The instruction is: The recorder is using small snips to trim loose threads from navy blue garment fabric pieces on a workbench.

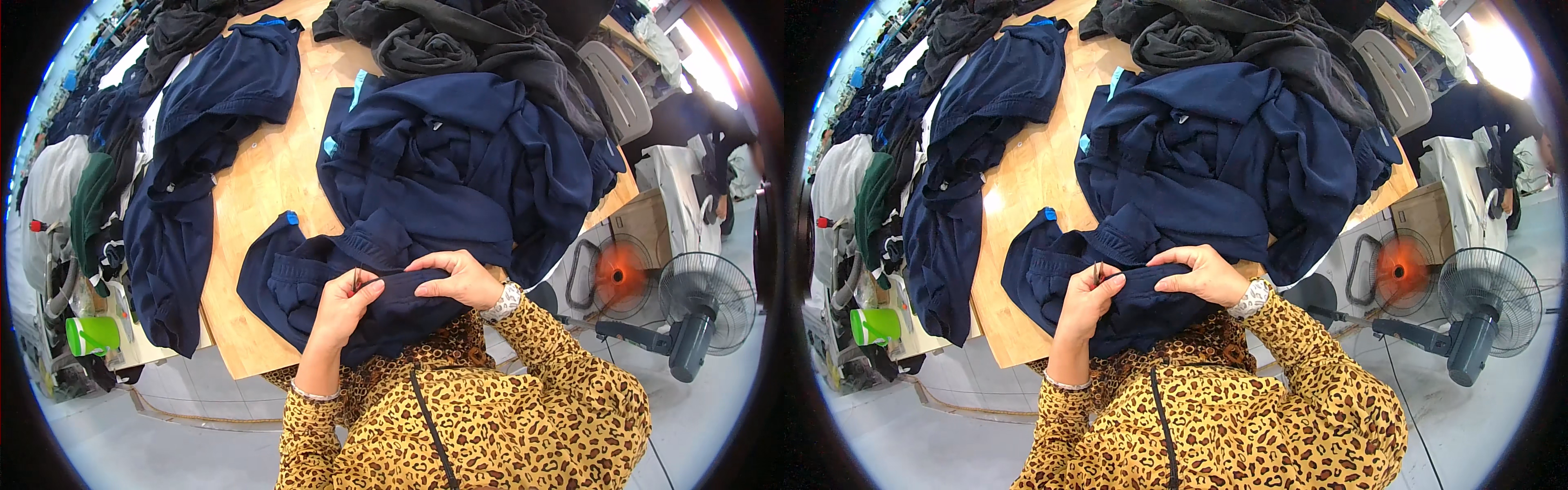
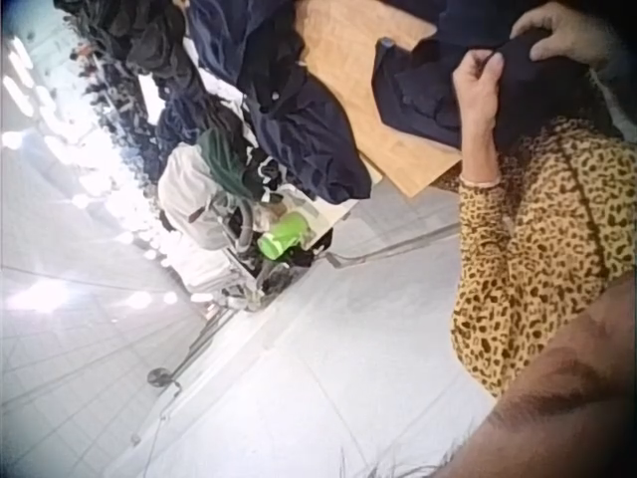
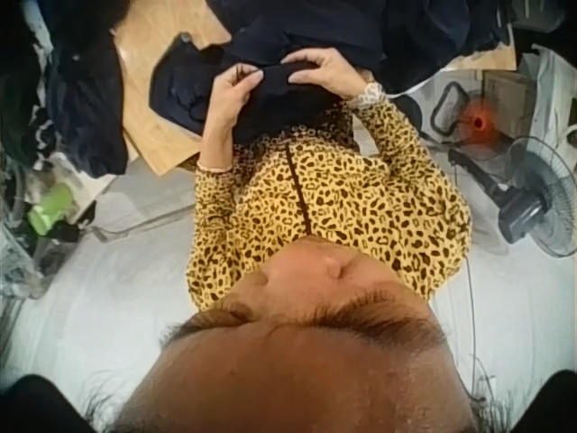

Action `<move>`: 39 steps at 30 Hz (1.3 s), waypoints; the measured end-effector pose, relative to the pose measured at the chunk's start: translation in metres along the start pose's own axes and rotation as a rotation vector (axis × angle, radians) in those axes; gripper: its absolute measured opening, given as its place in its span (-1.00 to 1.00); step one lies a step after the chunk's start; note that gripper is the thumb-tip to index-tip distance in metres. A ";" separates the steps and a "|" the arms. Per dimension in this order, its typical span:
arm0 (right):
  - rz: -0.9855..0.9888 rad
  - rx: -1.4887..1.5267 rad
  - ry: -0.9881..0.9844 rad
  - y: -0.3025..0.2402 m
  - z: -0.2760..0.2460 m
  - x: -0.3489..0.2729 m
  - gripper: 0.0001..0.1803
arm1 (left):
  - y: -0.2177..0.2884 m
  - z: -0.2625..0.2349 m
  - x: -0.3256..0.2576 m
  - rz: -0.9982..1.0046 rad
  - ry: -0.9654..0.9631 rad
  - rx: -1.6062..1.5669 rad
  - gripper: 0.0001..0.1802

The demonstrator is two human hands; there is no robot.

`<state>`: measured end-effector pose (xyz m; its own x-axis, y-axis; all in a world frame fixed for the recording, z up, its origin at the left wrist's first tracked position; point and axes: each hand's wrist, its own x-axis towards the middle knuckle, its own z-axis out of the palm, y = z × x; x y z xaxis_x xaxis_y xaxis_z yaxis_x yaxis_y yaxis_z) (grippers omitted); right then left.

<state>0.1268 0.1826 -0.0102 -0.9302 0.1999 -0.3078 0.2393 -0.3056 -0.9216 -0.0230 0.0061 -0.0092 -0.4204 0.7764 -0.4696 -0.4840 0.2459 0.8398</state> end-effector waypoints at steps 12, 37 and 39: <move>-0.220 -0.716 0.037 -0.007 0.021 0.000 -0.81 | -0.013 0.017 0.001 0.164 0.003 0.137 -0.88; -0.091 0.180 0.128 0.022 0.021 0.009 -0.84 | -0.034 0.031 0.012 0.054 0.110 -0.229 -0.91; -0.050 0.094 0.129 0.023 0.022 0.010 -0.83 | -0.033 0.031 0.011 0.059 0.119 -0.228 -0.91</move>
<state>0.1162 0.1569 -0.0291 -0.8955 0.3326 -0.2957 0.1612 -0.3767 -0.9122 0.0118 0.0247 -0.0334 -0.5334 0.7086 -0.4619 -0.6110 0.0549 0.7898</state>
